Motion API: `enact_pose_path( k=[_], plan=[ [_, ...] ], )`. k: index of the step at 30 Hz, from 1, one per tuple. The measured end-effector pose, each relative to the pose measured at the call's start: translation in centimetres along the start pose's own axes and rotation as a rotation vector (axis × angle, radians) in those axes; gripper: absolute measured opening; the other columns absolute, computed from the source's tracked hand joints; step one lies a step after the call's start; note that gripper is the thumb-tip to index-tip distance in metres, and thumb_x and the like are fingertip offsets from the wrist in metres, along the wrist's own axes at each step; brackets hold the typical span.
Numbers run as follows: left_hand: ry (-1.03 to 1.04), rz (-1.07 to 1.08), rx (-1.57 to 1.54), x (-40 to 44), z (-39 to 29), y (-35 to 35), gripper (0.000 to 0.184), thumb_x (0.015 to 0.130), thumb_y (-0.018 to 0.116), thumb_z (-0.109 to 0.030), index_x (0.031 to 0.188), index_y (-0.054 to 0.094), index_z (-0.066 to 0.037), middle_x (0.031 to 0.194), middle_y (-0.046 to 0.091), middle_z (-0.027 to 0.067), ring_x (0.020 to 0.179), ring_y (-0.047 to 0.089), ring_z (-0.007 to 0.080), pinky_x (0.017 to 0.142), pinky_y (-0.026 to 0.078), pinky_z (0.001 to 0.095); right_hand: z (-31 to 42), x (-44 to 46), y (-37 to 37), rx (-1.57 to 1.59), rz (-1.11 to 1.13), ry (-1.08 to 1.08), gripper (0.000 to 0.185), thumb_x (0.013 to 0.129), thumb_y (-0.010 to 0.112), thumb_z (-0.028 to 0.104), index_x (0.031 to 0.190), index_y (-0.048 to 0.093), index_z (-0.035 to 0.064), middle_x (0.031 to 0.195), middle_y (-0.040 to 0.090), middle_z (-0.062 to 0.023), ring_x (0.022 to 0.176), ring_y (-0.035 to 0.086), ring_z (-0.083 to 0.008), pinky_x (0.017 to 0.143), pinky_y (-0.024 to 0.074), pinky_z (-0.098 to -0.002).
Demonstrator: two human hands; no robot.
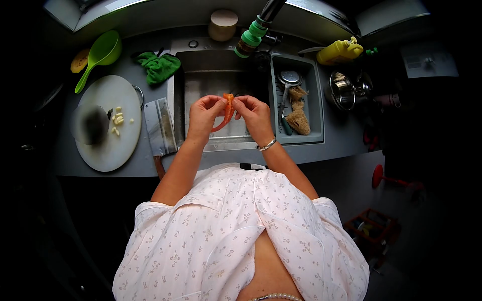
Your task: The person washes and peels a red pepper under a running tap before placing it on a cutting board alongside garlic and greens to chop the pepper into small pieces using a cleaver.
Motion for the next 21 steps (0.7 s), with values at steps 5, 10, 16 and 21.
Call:
enact_pose_path(
  k=[5,10,16,21],
  plan=[
    [-0.142,0.07,-0.275,-0.1,0.7,0.0,0.013,0.087,0.063,-0.012,0.095,0.062,-0.003,0.085,0.066,0.0059,0.073,0.063,0.0123,0.071,0.052,0.0262,0.1,0.1,-0.1,0.258,0.012,0.164,0.02,0.089,0.061,0.016,0.092,0.066,-0.0031,0.074,0.065,-0.0044,0.055,0.057,-0.009,0.052,0.0449,-0.0192],
    [-0.104,0.135,-0.17,-0.3,0.4,0.2,0.017,0.084,0.067,-0.01,0.097,0.061,-0.001,0.087,0.066,0.0081,0.078,0.064,0.0147,0.075,0.053,0.03,0.1,0.0,-0.2,0.234,-0.013,0.182,0.02,0.09,0.06,0.016,0.091,0.066,-0.0033,0.073,0.064,-0.0042,0.054,0.056,-0.0086,0.049,0.0433,-0.0193],
    [-0.09,0.17,-0.117,-0.3,0.1,-0.2,0.019,0.083,0.067,-0.009,0.098,0.062,0.0,0.088,0.067,0.0103,0.078,0.066,0.017,0.076,0.054,0.0309,-0.5,0.4,-0.2,0.205,0.003,0.129,0.021,0.09,0.06,0.016,0.091,0.065,-0.0045,0.072,0.063,-0.0034,0.053,0.055,-0.0069,0.048,0.0419,-0.0181],
    [-0.212,0.155,-0.245,-0.5,-0.1,0.0,0.017,0.084,0.065,-0.01,0.098,0.062,0.0,0.088,0.068,0.0099,0.078,0.067,0.0173,0.075,0.054,0.0294,-1.3,0.8,0.3,0.238,0.013,0.1,0.018,0.09,0.061,0.015,0.095,0.065,-0.0015,0.076,0.063,-0.0028,0.055,0.053,-0.0049,0.048,0.0415,-0.0168]
  ],
)
Point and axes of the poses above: each hand's wrist, its own x-axis towards the middle knuckle, its own y-axis out of the palm, z = x × y, the point moved 2 cm from there along x, towards the middle knuckle
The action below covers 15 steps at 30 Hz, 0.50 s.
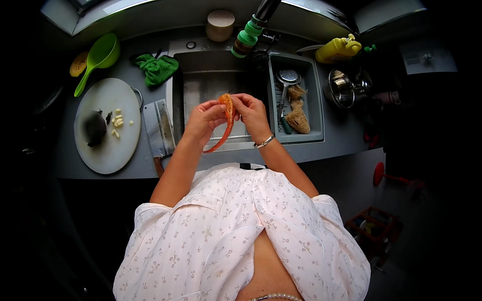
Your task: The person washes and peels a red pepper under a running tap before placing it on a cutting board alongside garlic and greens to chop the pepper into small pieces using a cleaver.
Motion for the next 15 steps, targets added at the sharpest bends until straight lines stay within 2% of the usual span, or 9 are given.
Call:
enact_pose_path(
  k=[2,4,5,7,8,10,11,13,15],
  plan=[
    [-0.031,-0.001,-0.046,0.0,0.1,0.2,0.016,0.085,0.064,-0.01,0.098,0.062,-0.001,0.088,0.068,0.0096,0.078,0.067,0.0172,0.075,0.055,0.0289,0.2,0.1,0.0,-0.006,0.0,-0.032,0.018,0.09,0.062,0.016,0.098,0.064,0.0004,0.079,0.063,-0.0021,0.057,0.053,-0.004,0.049,0.0412,-0.016],
    [-0.047,-0.092,-0.051,0.0,0.2,0.2,0.016,0.085,0.064,-0.01,0.098,0.061,-0.002,0.089,0.068,0.009,0.078,0.067,0.0163,0.074,0.055,0.0279,1.1,0.0,-0.2,-0.253,-0.097,-0.126,0.014,0.087,0.064,0.013,0.095,0.064,0.0007,0.079,0.062,-0.0021,0.059,0.053,-0.0044,0.05,0.043,-0.0169],
    [-0.045,-0.093,-0.052,0.1,0.3,0.1,0.016,0.085,0.064,-0.01,0.098,0.061,-0.002,0.089,0.068,0.009,0.078,0.067,0.0163,0.074,0.055,0.0279,1.5,-0.1,0.0,-0.254,-0.095,-0.127,0.014,0.087,0.064,0.013,0.095,0.064,0.0007,0.079,0.062,-0.0021,0.059,0.053,-0.0044,0.05,0.043,-0.0169],
    [-0.063,-0.133,-0.117,0.4,0.8,-0.3,0.015,0.085,0.063,-0.01,0.098,0.06,-0.002,0.089,0.067,0.0094,0.079,0.066,0.0167,0.074,0.055,0.0286,2.7,-0.7,0.3,-0.469,-0.142,-0.261,0.011,0.084,0.065,0.013,0.086,0.066,0.0023,0.074,0.061,-0.0045,0.057,0.057,-0.0101,0.05,0.045,-0.0218],
    [-0.062,-0.133,-0.119,0.5,1.0,-0.4,0.015,0.085,0.063,-0.01,0.098,0.06,-0.002,0.089,0.067,0.0094,0.079,0.066,0.0167,0.074,0.055,0.0286,3.1,-1.1,0.5,-0.47,-0.14,-0.261,0.011,0.084,0.065,0.013,0.086,0.066,0.0023,0.074,0.061,-0.0045,0.057,0.057,-0.0101,0.05,0.045,-0.0218],
    [-0.012,-0.184,-0.171,0.8,1.1,-0.8,0.014,0.085,0.063,-0.01,0.096,0.059,-0.002,0.089,0.066,0.0099,0.079,0.066,0.0172,0.073,0.056,0.0294,4.4,-2.2,1.0,-0.683,-0.177,-0.473,0.011,0.083,0.064,0.013,0.087,0.066,0.0032,0.076,0.061,-0.0075,0.058,0.059,-0.0159,0.053,0.0464,-0.0265],
    [-0.013,-0.185,-0.172,0.8,1.1,-0.9,0.014,0.085,0.063,-0.01,0.096,0.059,-0.002,0.089,0.066,0.0099,0.079,0.066,0.0172,0.073,0.056,0.0294,4.8,-2.8,1.2,-0.703,-0.134,-0.411,0.011,0.083,0.064,0.014,0.087,0.066,0.0038,0.076,0.061,-0.0088,0.059,0.059,-0.0195,0.055,0.0468,-0.029],
    [0.029,-0.224,-0.159,0.9,1.0,-0.9,0.013,0.084,0.064,-0.01,0.092,0.058,-0.001,0.088,0.066,0.0107,0.081,0.066,0.0192,0.078,0.056,0.0329,4.5,-3.4,1.6,-0.71,-0.098,-0.424,0.011,0.083,0.064,0.014,0.087,0.066,0.0039,0.076,0.061,-0.0089,0.059,0.059,-0.0203,0.055,0.0468,-0.029],
    [0.043,-0.231,-0.158,1.0,1.2,-0.7,0.013,0.084,0.065,-0.009,0.092,0.058,-0.001,0.089,0.065,0.0108,0.08,0.066,0.0191,0.077,0.056,0.0326,4.1,-3.4,1.7,-0.764,-0.063,-0.467,0.012,0.083,0.064,0.015,0.089,0.066,0.0045,0.077,0.062,-0.0094,0.061,0.06,-0.0223,0.056,0.0472,-0.0291]
  ],
)
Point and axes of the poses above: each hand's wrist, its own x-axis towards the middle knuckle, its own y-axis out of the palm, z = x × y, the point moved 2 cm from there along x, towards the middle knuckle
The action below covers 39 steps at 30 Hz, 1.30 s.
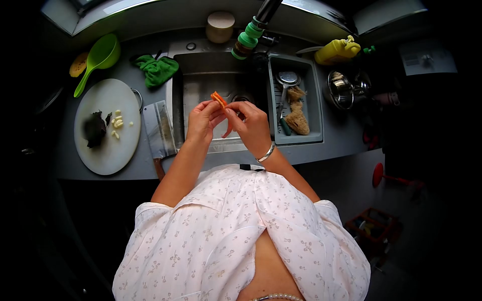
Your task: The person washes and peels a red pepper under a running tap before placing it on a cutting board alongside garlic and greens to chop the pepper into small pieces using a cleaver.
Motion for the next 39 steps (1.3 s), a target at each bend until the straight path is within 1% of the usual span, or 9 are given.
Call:
enact_pose_path(
  k=[4,9,12,14,16,20,25,30,39],
  plan=[
    [0.034,-0.003,0.034,-0.6,-0.1,0.7,0.013,0.084,0.064,-0.006,0.093,0.059,0.0,0.089,0.065,0.0111,0.079,0.066,0.0187,0.074,0.057,0.0318,-0.6,0.1,0.2,-0.022,-0.038,0.002,0.014,0.084,0.064,0.016,0.091,0.068,0.0047,0.079,0.064,-0.0103,0.061,0.061,-0.0224,0.056,0.0476,-0.029],
    [0.104,0.07,0.096,-1.0,-0.1,1.0,0.012,0.084,0.065,-0.006,0.094,0.06,-0.001,0.089,0.066,0.0107,0.078,0.067,0.0179,0.073,0.056,0.0285,-2.1,0.5,0.2,0.213,0.027,0.257,0.02,0.084,0.065,0.018,0.091,0.068,-0.0001,0.074,0.067,-0.01,0.055,0.062,-0.0152,0.05,0.0468,-0.0256],
    [0.1,0.11,0.104,-1.1,-0.2,1.3,0.014,0.085,0.064,-0.007,0.096,0.059,0.0,0.091,0.065,0.0109,0.08,0.066,0.0184,0.074,0.056,0.0296,-3.0,0.7,0.4,0.348,0.041,0.343,0.021,0.084,0.065,0.019,0.089,0.067,-0.0017,0.071,0.067,-0.0091,0.051,0.061,-0.0111,0.048,0.0455,-0.0225],
    [0.087,0.117,0.103,-1.2,-0.3,1.5,0.014,0.086,0.063,-0.007,0.097,0.059,0.001,0.092,0.065,0.011,0.082,0.066,0.0189,0.076,0.056,0.0309,-2.8,0.8,0.3,0.321,0.011,0.33,0.02,0.084,0.066,0.017,0.088,0.067,-0.0023,0.071,0.067,-0.0081,0.05,0.06,-0.0102,0.047,0.0451,-0.0217],
    [0.033,0.072,-0.004,-1.2,-0.4,1.6,0.014,0.087,0.06,-0.008,0.098,0.057,0.001,0.094,0.064,0.0111,0.084,0.066,0.0201,0.079,0.056,0.0326,-2.6,0.9,0.5,0.294,-0.022,0.317,0.019,0.083,0.066,0.016,0.088,0.067,-0.0028,0.07,0.066,-0.0072,0.048,0.059,-0.0092,0.046,0.0446,-0.0208],
    [-0.004,0.009,-0.141,-0.1,0.3,0.4,0.015,0.087,0.057,-0.008,0.1,0.057,0.0,0.095,0.064,0.0118,0.088,0.065,0.0209,0.081,0.056,0.0338,-3.9,0.7,0.7,0.577,-0.152,0.363,0.015,0.084,0.066,0.01,0.091,0.064,-0.0036,0.071,0.065,-0.0054,0.05,0.058,-0.0087,0.046,0.0449,-0.0205],
    [-0.033,-0.287,-0.418,1.5,0.5,-1.2,0.008,0.087,0.053,-0.003,0.094,0.056,0.002,0.092,0.06,0.0132,0.091,0.062,0.0234,0.089,0.054,0.0448,-5.1,0.2,0.4,0.811,-0.219,0.422,0.018,0.088,0.064,0.013,0.098,0.061,-0.0015,0.08,0.064,-0.0057,0.051,0.056,-0.0097,0.047,0.0424,-0.019],
    [0.031,-0.343,-0.487,3.4,0.4,-3.6,0.007,0.087,0.053,-0.001,0.093,0.056,0.001,0.09,0.06,0.0128,0.087,0.061,0.0238,0.089,0.054,0.0497,-5.9,-0.5,-0.6,0.936,-0.324,0.476,0.015,0.089,0.063,0.014,0.097,0.061,0.0011,0.075,0.064,-0.0043,0.058,0.062,-0.0087,0.04,0.0355,-0.0159],
    [0.194,-0.378,-0.452,4.8,-0.5,-5.8,0.009,0.085,0.052,0.002,0.093,0.054,0.001,0.092,0.06,0.013,0.087,0.062,0.0245,0.087,0.053,0.053,-8.4,-1.3,-2.2,1.053,-0.539,0.478,0.015,0.088,0.064,0.017,0.094,0.061,0.0024,0.072,0.066,-0.0053,0.058,0.062,-0.0095,0.043,0.0367,-0.0168]
  ],
)
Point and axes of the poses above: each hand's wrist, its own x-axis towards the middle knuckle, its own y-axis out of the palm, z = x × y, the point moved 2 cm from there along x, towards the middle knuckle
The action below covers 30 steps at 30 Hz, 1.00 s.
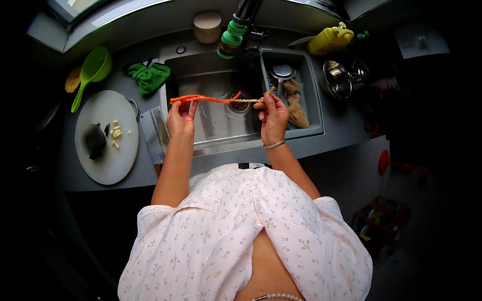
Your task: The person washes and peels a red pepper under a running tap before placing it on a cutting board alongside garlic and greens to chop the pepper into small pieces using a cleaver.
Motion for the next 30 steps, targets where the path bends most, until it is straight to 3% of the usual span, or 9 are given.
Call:
enact_pose_path(
  k=[10,19,24,30],
  plan=[
    [0.091,0.091,0.123,-0.3,-0.2,0.4,0.012,0.085,0.051,0.001,0.098,0.052,-0.001,0.09,0.06,0.0111,0.087,0.062,0.0225,0.086,0.054,0.0525,0.2,0.5,-2.3,0.118,-0.138,-0.031,0.013,0.088,0.064,0.016,0.093,0.059,0.0041,0.075,0.065,-0.0043,0.062,0.064,-0.0108,0.044,0.0392,-0.0176],
    [0.297,0.303,0.26,-1.0,-1.8,2.6,0.02,0.087,0.057,-0.002,0.106,0.051,-0.006,0.092,0.061,0.0068,0.082,0.062,0.0189,0.08,0.055,0.0465,1.4,1.3,-5.8,0.095,-0.16,-0.064,0.014,0.089,0.063,0.017,0.095,0.06,0.0044,0.078,0.065,-0.0039,0.065,0.065,-0.0103,0.044,0.0431,-0.017],
    [0.207,0.349,0.311,0.2,-1.2,1.7,0.022,0.087,0.058,-0.004,0.108,0.054,-0.006,0.091,0.062,0.0071,0.082,0.062,0.0184,0.082,0.055,0.0458,5.0,1.3,-8.9,0.013,-0.258,-0.048,0.016,0.088,0.064,0.017,0.096,0.06,0.0043,0.081,0.064,-0.0031,0.066,0.065,-0.0098,0.045,0.0419,-0.018],
    [0.084,0.245,0.407,0.4,0.9,0.2,0.019,0.089,0.056,-0.005,0.108,0.053,-0.003,0.096,0.061,0.0087,0.09,0.06,0.0205,0.086,0.054,0.0462,9.0,2.0,-18.5,-0.098,-0.501,-0.126,0.016,0.088,0.063,0.016,0.093,0.06,0.001,0.077,0.063,-0.0048,0.06,0.063,-0.0097,0.042,0.0414,-0.017]
  ],
)
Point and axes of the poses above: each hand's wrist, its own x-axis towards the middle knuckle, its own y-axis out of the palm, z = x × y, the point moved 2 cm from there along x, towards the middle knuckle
